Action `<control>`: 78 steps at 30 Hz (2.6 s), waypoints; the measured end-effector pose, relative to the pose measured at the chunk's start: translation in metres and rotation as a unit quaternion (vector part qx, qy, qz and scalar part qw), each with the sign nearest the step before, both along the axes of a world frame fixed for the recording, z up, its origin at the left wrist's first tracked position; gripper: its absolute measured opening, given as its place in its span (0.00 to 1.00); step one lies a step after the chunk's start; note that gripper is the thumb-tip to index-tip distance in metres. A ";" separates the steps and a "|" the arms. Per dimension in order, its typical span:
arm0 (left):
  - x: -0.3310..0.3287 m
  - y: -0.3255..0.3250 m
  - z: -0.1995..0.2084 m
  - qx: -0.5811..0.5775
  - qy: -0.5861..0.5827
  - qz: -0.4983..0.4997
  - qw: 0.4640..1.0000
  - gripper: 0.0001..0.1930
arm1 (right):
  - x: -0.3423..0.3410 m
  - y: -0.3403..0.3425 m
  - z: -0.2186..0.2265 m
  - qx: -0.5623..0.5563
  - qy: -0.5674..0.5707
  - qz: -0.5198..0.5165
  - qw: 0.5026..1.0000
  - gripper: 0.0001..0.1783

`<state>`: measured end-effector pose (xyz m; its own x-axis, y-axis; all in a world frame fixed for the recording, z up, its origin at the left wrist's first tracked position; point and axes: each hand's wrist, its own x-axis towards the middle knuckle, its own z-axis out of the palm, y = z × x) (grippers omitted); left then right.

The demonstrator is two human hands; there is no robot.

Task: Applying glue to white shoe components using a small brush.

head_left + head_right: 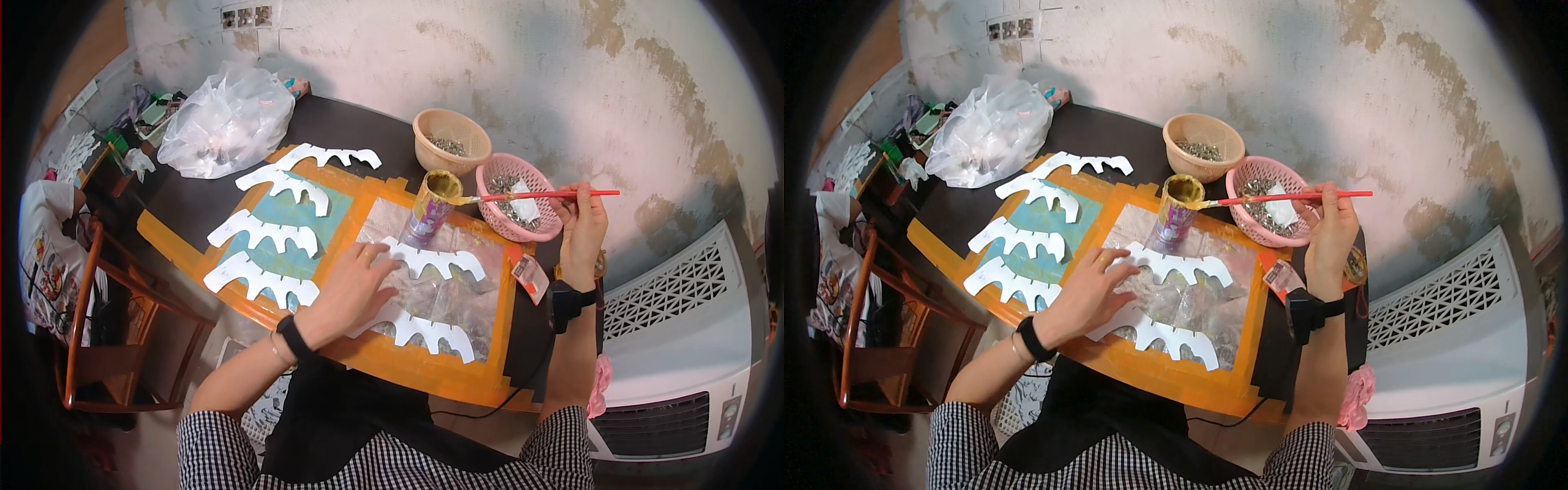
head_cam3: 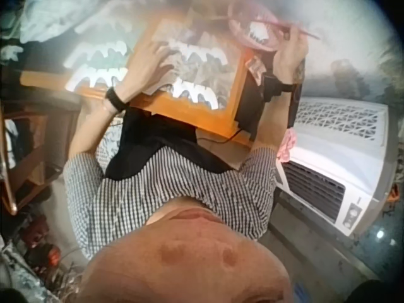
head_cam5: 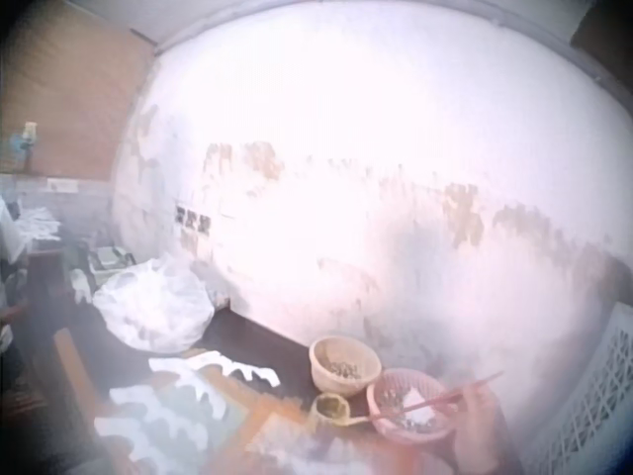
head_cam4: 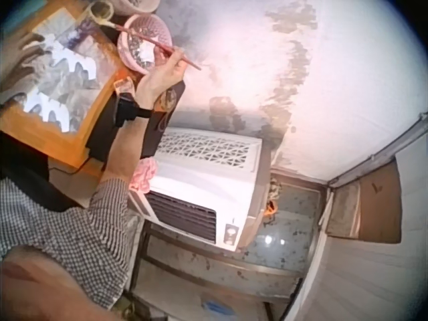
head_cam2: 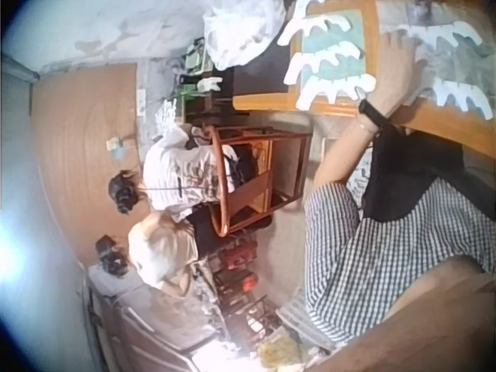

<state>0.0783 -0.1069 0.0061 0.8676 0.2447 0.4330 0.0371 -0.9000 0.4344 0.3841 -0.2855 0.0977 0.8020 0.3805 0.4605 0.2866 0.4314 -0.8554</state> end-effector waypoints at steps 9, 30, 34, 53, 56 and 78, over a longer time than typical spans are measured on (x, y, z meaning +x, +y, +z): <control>-0.048 -0.039 -0.030 -0.035 -0.003 -0.051 0.998 0.20 | 0.006 -0.001 0.015 0.097 0.110 0.117 0.982 0.14; -0.053 -0.062 -0.062 0.014 0.002 0.005 1.000 0.29 | -0.081 -0.030 -0.049 -0.039 0.105 0.078 0.991 0.14; -0.052 -0.062 -0.064 0.005 -0.003 0.017 1.000 0.28 | -0.105 -0.034 -0.081 -0.093 0.137 0.052 0.985 0.15; -0.054 -0.063 -0.067 -0.013 -0.010 0.035 0.999 0.22 | -0.113 -0.041 -0.105 -0.119 0.107 0.070 0.985 0.14; -0.052 -0.063 -0.066 -0.005 -0.010 0.040 0.999 0.22 | -0.109 -0.035 -0.106 -0.104 0.112 0.047 0.987 0.14; -0.054 -0.065 -0.066 -0.009 -0.023 0.031 0.999 0.20 | -0.101 -0.041 -0.111 -0.099 0.144 0.094 0.980 0.14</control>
<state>0.0245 -0.1721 -0.0598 0.8297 0.3065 0.4666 0.0731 -0.8883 0.4535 0.2830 -0.3265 -0.0135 0.7954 0.5925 0.1274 -0.0480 0.2711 -0.9613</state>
